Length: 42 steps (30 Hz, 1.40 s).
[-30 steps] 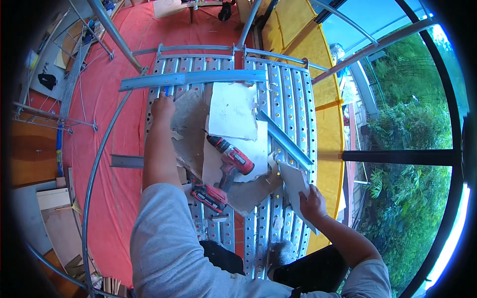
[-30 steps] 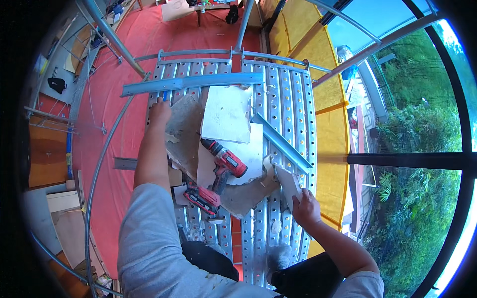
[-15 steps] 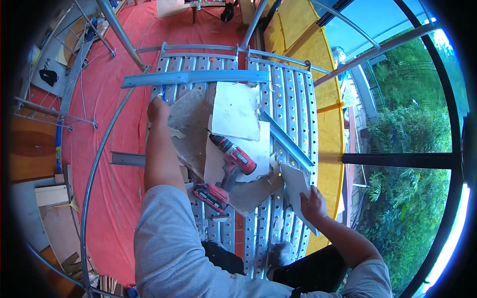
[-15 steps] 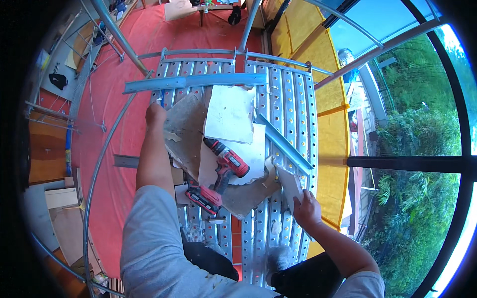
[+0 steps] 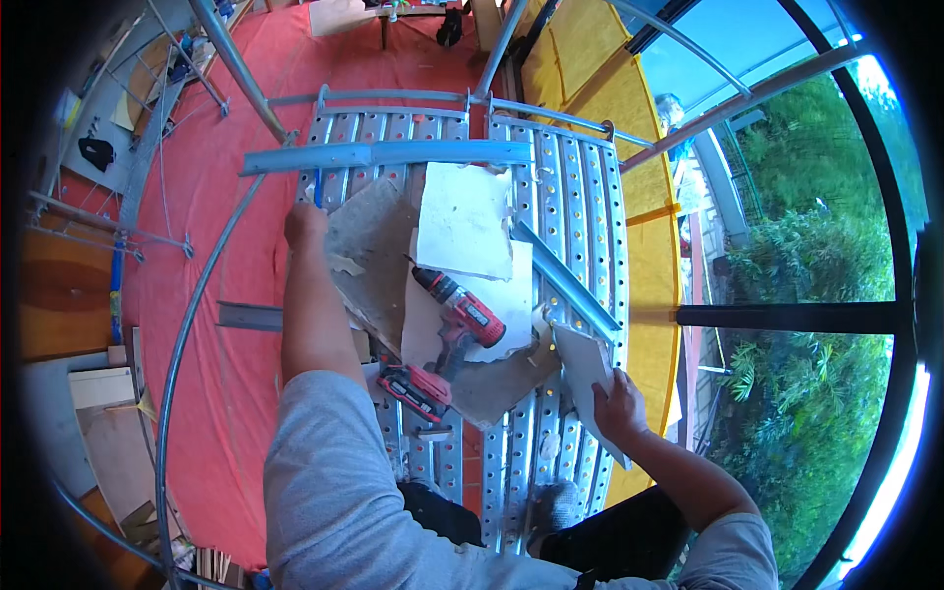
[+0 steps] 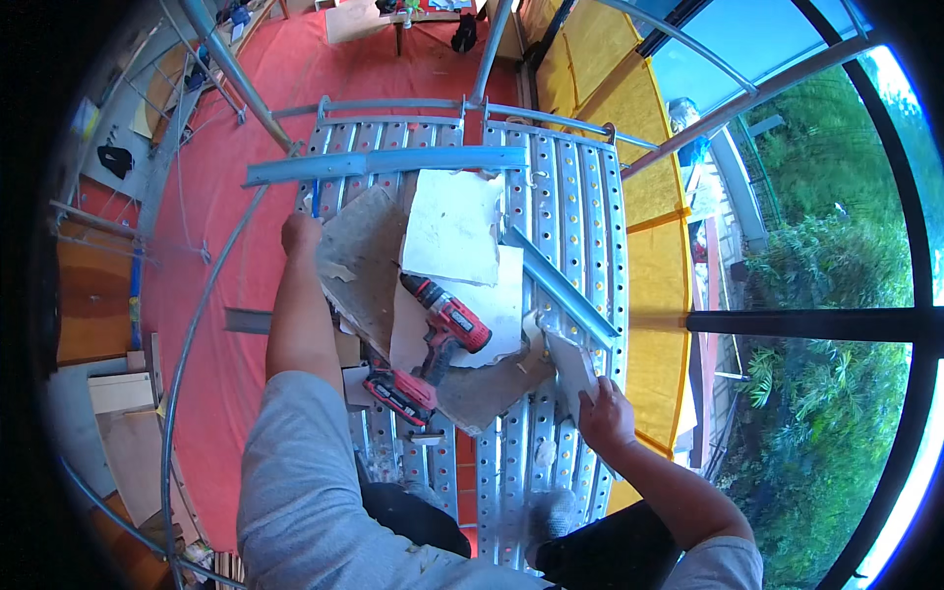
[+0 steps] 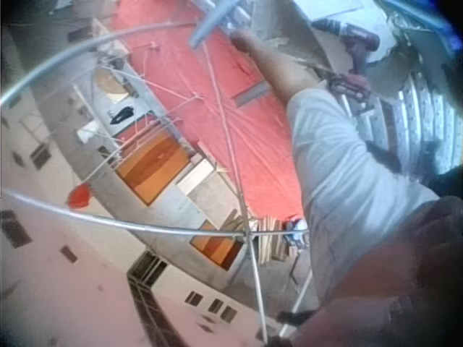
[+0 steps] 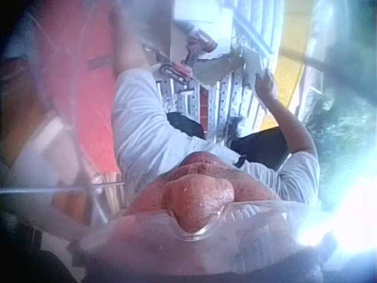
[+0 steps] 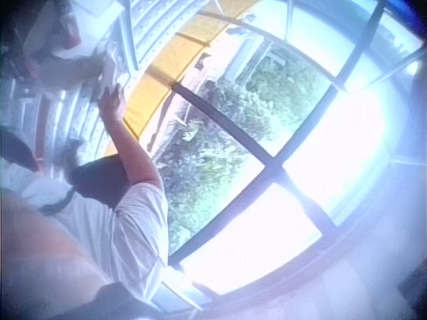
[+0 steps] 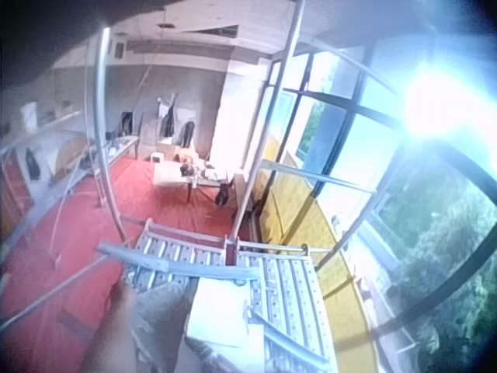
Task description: The person, positioned on scaffolding, uses a utility knife to cut a piece of drywall and fits it into a hole in the ceiling while holding a metal ruler.
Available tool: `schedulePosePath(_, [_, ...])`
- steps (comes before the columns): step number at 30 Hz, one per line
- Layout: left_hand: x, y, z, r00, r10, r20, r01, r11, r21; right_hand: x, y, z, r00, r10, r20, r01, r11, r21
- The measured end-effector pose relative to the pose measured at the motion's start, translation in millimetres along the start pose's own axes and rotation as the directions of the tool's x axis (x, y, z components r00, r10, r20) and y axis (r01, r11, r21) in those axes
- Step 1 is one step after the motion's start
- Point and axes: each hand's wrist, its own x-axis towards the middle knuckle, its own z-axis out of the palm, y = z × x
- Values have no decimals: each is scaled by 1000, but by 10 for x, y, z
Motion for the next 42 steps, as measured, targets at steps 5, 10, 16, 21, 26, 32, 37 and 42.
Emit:
schedulePosePath(5, [155, -183, 11, 986, -163, -30, 159, 981, -115, -3, 3, 44, 998, -68, -15, 69, 997, 27])
schedulePosePath(10, [430, -511, 139, 990, -130, -59, 126, 989, -74, 7, -28, 48, 998, -67, -13, 67, 997, 38])
schedulePosePath(16, [387, -393, 248, 984, -170, -60, 165, 984, -71, 20, -47, -26, 1000, 3, 20, -4, 999, 50])
schedulePosePath(21, [385, -543, 196, 990, -129, -54, 123, 987, -105, 30, -66, -31, 996, 49, 68, -52, 998, 45])
schedulePosePath(26, [625, -947, 210, 956, -288, -49, 274, 943, -191, 24, -46, -11, 995, 36, 96, -42, 997, 59])
schedulePosePath(32, [642, -1011, -31, 837, -443, -320, 123, 723, -680, 42, -52, -12, 999, 5, 35, -6, 1000, 23])
schedulePosePath(37, [492, -703, -694, 770, -427, -474, -113, 641, -760, 26, -13, 23, 998, -7, 56, 5, 999, 40])
schedulePosePath(42, [-100, -203, -1387, 784, -272, -558, -469, 328, -820, 25, 27, 31, 997, 8, 75, -12, 999, 51])
